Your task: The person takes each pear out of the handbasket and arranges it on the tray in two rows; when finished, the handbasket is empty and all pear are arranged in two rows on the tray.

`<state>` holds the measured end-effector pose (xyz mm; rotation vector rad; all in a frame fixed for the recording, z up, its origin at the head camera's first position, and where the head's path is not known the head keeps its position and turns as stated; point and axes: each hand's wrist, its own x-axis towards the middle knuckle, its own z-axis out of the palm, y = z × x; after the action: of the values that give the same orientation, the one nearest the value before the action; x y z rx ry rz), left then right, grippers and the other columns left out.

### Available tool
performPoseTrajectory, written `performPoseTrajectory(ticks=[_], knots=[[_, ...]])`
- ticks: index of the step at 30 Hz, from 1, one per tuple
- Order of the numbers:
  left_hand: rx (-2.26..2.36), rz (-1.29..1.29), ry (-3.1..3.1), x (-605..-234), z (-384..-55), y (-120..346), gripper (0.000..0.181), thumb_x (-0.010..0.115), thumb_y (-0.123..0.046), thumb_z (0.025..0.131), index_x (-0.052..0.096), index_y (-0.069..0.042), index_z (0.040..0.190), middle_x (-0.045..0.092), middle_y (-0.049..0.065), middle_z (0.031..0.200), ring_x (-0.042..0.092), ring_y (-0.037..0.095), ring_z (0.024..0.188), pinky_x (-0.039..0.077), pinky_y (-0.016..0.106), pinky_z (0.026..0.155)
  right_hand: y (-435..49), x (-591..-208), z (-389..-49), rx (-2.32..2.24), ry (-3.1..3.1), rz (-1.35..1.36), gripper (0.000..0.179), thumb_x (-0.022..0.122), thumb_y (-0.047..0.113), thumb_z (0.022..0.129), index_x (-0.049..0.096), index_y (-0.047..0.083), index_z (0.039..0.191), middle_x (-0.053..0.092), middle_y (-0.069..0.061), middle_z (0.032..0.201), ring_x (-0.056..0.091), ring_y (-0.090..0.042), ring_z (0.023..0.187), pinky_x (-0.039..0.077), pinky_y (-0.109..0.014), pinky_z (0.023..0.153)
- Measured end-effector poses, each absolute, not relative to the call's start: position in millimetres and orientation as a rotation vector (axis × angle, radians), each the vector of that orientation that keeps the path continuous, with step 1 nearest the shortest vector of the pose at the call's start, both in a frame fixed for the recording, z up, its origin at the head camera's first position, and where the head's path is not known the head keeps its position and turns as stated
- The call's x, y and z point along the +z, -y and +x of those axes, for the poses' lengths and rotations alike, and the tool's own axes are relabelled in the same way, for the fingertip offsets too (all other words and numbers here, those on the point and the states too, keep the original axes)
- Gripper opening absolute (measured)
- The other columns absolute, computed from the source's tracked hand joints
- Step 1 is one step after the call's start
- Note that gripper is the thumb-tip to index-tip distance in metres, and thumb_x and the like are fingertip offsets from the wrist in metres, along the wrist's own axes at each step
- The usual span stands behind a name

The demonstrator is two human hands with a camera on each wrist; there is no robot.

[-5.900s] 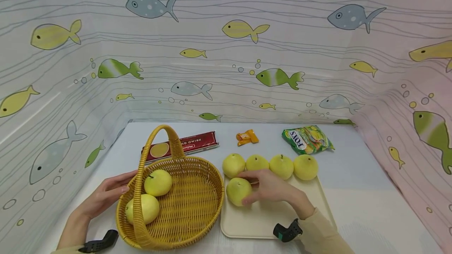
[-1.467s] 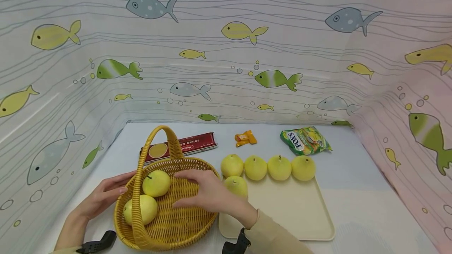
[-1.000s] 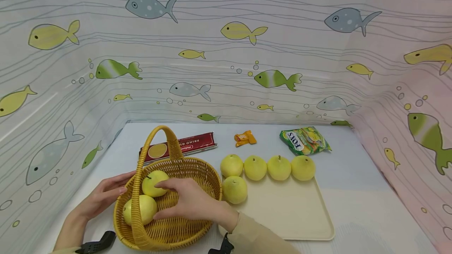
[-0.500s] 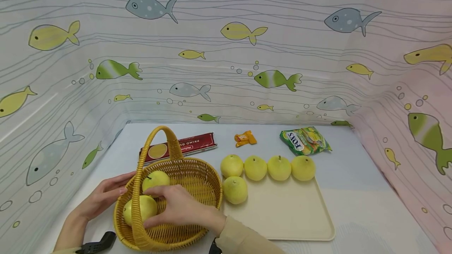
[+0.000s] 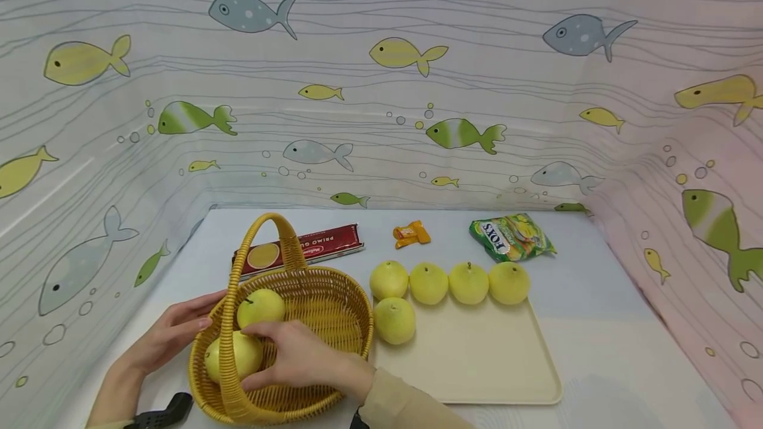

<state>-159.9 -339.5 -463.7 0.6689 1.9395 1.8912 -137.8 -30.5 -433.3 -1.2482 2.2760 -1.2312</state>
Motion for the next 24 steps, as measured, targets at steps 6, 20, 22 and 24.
performPoseTrajectory(ticks=[6,20,22,24], knots=[[1.888,0.669,-1.943,-463.3,-159.3,339.1,0.051,0.036,0.008,0.101,0.029,0.011,0.152,0.05,-0.007,0.15,0.048,0.003,0.135,0.043,0.019,0.105,33.0,-434.9,-138.3,-1.182,-2.32,-1.284,0.057,0.084,0.02,0.081,0.061,0.013,0.132,0.061,0.005,0.138,0.053,-0.002,0.128,0.041,-0.014,0.104],[1.893,0.671,-1.935,-461.6,-158.5,338.0,0.051,0.035,0.007,0.101,0.029,0.011,0.151,0.051,-0.007,0.15,0.049,0.004,0.135,0.043,0.019,0.105,32.9,-432.4,-138.0,-1.067,-2.393,-1.388,0.06,0.084,0.024,0.08,0.059,0.015,0.134,0.06,0.005,0.129,0.054,-0.003,0.122,0.039,-0.015,0.105],[1.891,0.664,-1.941,-461.5,-158.4,337.5,0.051,0.036,0.007,0.101,0.029,0.011,0.151,0.051,-0.007,0.15,0.049,0.004,0.135,0.043,0.019,0.105,33.0,-432.5,-137.7,-1.063,-2.394,-1.383,0.062,0.084,0.023,0.08,0.059,0.015,0.135,0.06,0.003,0.132,0.054,-0.004,0.123,0.038,-0.015,0.106],[1.887,0.653,-1.947,-461.3,-158.3,337.2,0.051,0.036,0.006,0.101,0.029,0.011,0.151,0.051,-0.007,0.149,0.049,0.004,0.135,0.043,0.019,0.105,32.7,-432.6,-137.5,-1.051,-2.4,-1.386,0.061,0.084,0.025,0.08,0.059,0.015,0.135,0.059,0.004,0.131,0.054,-0.004,0.123,0.038,-0.015,0.105]])
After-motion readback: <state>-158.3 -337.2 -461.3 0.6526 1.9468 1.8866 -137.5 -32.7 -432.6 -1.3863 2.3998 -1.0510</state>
